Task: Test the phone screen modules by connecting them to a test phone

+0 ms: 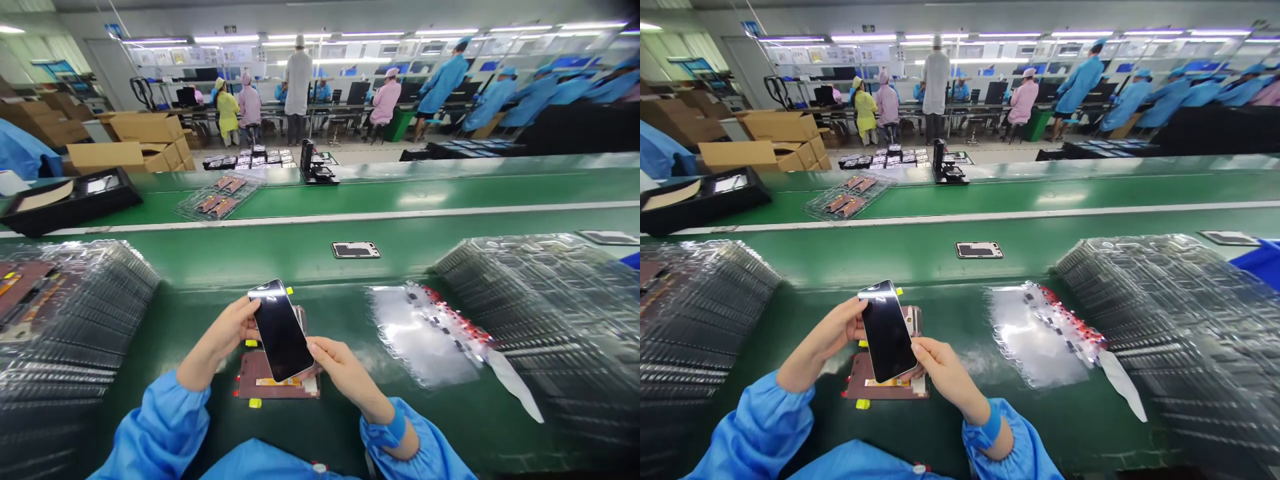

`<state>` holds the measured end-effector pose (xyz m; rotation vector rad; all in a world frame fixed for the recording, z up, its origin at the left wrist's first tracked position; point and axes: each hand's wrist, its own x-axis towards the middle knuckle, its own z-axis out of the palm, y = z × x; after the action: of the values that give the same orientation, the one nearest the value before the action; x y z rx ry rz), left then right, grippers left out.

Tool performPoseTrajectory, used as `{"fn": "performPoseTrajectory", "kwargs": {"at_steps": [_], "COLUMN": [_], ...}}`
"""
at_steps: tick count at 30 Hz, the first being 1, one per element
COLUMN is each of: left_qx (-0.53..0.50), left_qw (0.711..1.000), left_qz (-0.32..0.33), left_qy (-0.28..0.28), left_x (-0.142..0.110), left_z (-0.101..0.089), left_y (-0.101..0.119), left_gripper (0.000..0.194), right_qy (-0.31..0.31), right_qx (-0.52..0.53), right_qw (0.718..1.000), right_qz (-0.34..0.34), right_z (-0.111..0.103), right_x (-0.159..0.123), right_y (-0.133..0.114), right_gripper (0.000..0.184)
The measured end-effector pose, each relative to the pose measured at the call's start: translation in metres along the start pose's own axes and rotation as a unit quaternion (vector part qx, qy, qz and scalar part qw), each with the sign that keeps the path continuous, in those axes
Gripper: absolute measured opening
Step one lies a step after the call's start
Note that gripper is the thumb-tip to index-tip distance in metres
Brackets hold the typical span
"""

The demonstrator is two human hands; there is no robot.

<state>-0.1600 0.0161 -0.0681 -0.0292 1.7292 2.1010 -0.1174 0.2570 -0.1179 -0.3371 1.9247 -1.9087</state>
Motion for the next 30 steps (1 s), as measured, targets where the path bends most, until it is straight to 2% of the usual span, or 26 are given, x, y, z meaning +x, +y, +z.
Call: {"fn": "performPoseTrajectory", "kwargs": {"at_steps": [2,3,5,7,8,10,12,14,17,20,22,24,26,27,28,29,30], "left_qx": [-0.022,-0.025,-0.032,-0.035,-0.034,-0.024,0.001,0.041,0.098,0.130,0.142,0.151,0.148,0.124,0.079,0.025,-0.028], "left_qw": [0.998,0.996,0.988,0.974,0.963,0.941,0.918,0.895,0.875,0.897,0.928,0.961,0.984,0.990,0.992,0.994,0.995], "left_qz": [-0.009,0.001,0.032,0.056,0.066,0.079,0.091,0.104,0.124,0.140,0.136,0.110,0.073,0.066,0.070,0.077,0.079], "left_qy": [0.054,0.085,0.148,0.218,0.257,0.329,0.387,0.432,0.458,0.399,0.316,0.205,0.070,-0.023,-0.074,-0.076,-0.045], "left_x": [0.016,0.026,0.049,0.073,0.085,0.105,0.117,0.121,0.113,0.090,0.067,0.040,0.012,0.000,-0.010,-0.017,-0.023], "left_z": [-0.016,-0.024,-0.040,-0.059,-0.069,-0.089,-0.107,-0.120,-0.127,-0.113,-0.093,-0.066,-0.034,-0.017,-0.001,0.014,0.028], "left_y": [0.009,0.013,0.020,0.025,0.026,0.029,0.029,0.028,0.025,0.018,0.012,0.003,-0.009,-0.015,-0.022,-0.028,-0.033], "left_gripper": [0.032,0.026,0.020,0.029,0.036,0.047,0.052,0.057,0.064,0.059,0.053,0.047,0.051,0.058,0.063,0.061,0.059], "right_qy": [0.029,0.051,0.074,0.069,0.068,0.074,0.078,0.076,0.079,0.074,0.080,0.103,0.119,0.116,0.102,0.082,0.065], "right_qx": [-0.111,-0.192,-0.371,-0.511,-0.556,-0.601,-0.601,-0.577,-0.525,-0.425,-0.295,-0.133,-0.002,0.041,0.066,0.072,0.063], "right_qw": [0.993,0.977,0.915,0.838,0.809,0.777,0.779,0.798,0.833,0.896,0.950,0.984,0.991,0.991,0.991,0.993,0.995], "right_qz": [-0.037,-0.072,-0.143,-0.178,-0.179,-0.170,-0.162,-0.159,-0.155,-0.103,-0.069,-0.063,-0.063,-0.056,-0.046,-0.036,-0.031], "right_z": [0.002,0.003,0.005,0.007,0.009,0.013,0.016,0.017,0.015,0.009,0.004,0.002,0.003,0.005,0.007,0.009,0.010], "right_x": [0.008,0.011,0.015,0.017,0.017,0.019,0.020,0.021,0.020,0.015,0.013,0.011,0.010,0.009,0.008,0.006,0.004], "right_y": [0.009,0.014,0.023,0.032,0.035,0.039,0.041,0.040,0.034,0.024,0.018,0.013,0.010,0.008,0.007,0.005,0.003], "right_gripper": [0.051,0.045,0.031,0.020,0.019,0.024,0.024,0.023,0.023,0.011,0.014,0.027,0.038,0.042,0.045,0.045,0.044]}}
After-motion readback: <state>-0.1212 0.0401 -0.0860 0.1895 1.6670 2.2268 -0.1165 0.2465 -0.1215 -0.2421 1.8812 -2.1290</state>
